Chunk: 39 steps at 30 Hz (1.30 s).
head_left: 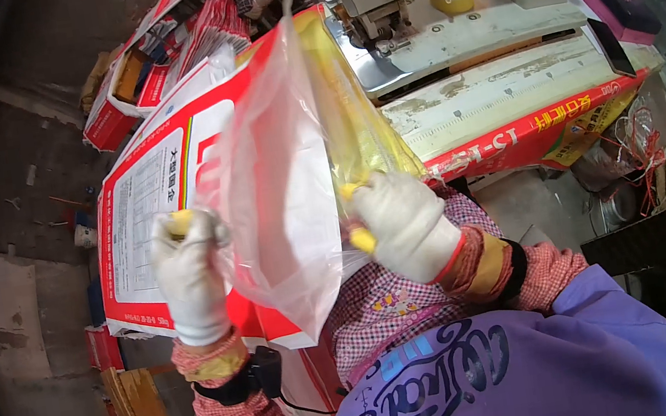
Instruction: Sewing and processing industrial plastic bags using an industrial sewing machine.
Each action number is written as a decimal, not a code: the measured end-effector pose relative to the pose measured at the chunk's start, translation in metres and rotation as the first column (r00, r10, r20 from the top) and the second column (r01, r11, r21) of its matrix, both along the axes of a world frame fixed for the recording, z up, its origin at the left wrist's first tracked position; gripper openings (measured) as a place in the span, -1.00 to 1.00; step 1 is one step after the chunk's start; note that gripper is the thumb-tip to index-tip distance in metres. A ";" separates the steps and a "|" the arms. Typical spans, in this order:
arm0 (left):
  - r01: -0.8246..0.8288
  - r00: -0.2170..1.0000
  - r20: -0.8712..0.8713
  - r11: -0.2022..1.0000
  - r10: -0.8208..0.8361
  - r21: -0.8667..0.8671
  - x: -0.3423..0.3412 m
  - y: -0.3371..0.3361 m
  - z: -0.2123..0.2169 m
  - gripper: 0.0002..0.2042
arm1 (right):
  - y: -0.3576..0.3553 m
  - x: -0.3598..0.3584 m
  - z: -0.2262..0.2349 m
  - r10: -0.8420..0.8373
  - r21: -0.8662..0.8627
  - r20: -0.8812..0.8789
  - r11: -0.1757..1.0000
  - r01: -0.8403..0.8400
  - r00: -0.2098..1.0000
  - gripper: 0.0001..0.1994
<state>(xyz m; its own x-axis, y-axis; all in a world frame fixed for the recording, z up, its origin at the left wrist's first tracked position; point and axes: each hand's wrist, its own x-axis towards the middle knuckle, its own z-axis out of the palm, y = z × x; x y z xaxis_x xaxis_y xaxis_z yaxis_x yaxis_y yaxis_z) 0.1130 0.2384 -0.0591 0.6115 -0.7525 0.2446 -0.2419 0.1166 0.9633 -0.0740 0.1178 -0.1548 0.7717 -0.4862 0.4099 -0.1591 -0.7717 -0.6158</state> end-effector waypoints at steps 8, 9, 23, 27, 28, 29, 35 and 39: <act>0.037 0.979 0.172 0.921 -0.112 0.388 -0.033 0.023 0.031 -0.96 | -0.096 0.151 0.017 0.336 -0.344 -0.060 0.877 -0.336 0.940 -0.81; 0.168 0.869 0.313 0.822 -0.384 0.544 -0.032 0.038 0.018 -0.95 | -0.132 0.175 -0.004 0.160 -0.071 0.170 0.986 -0.150 0.972 -0.81; 0.042 0.561 0.644 0.795 -0.520 0.605 0.009 -0.088 0.163 -0.90 | -0.088 0.167 -0.041 -0.038 0.459 0.685 0.798 -0.391 0.727 -0.46; -0.092 -0.093 0.918 0.921 -0.386 0.378 0.035 -0.196 0.113 -0.59 | -0.067 0.118 0.052 -0.004 0.745 0.242 0.641 -0.183 0.970 -0.27; -0.155 -0.291 0.884 0.930 -0.365 0.333 0.033 -0.208 0.096 -0.55 | -0.061 0.116 0.056 0.037 0.742 0.285 0.624 -0.245 0.958 -0.27; -0.283 -0.358 0.821 0.890 -0.445 0.358 0.030 -0.223 0.080 -0.57 | -0.058 0.123 0.048 0.034 0.741 0.285 0.626 -0.243 0.958 -0.27; -0.438 -0.476 0.629 0.786 -0.614 0.436 0.023 -0.259 0.019 -0.75 | -0.069 0.112 0.032 0.287 0.532 0.149 0.783 -0.322 0.946 -0.61; -0.395 -0.157 0.514 0.530 -0.843 0.750 0.040 -0.228 0.013 -0.93 | -0.058 0.139 0.011 0.222 0.265 -0.011 0.941 -0.211 0.975 -0.68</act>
<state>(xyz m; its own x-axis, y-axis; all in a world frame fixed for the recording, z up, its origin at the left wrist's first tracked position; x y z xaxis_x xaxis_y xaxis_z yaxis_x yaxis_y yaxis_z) 0.1527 0.0100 -0.0457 -0.0202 -0.9357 -0.3522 -0.8802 0.1837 -0.4375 0.0646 0.0593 -0.1433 0.8836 -0.3909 0.2579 -0.0349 -0.6041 -0.7961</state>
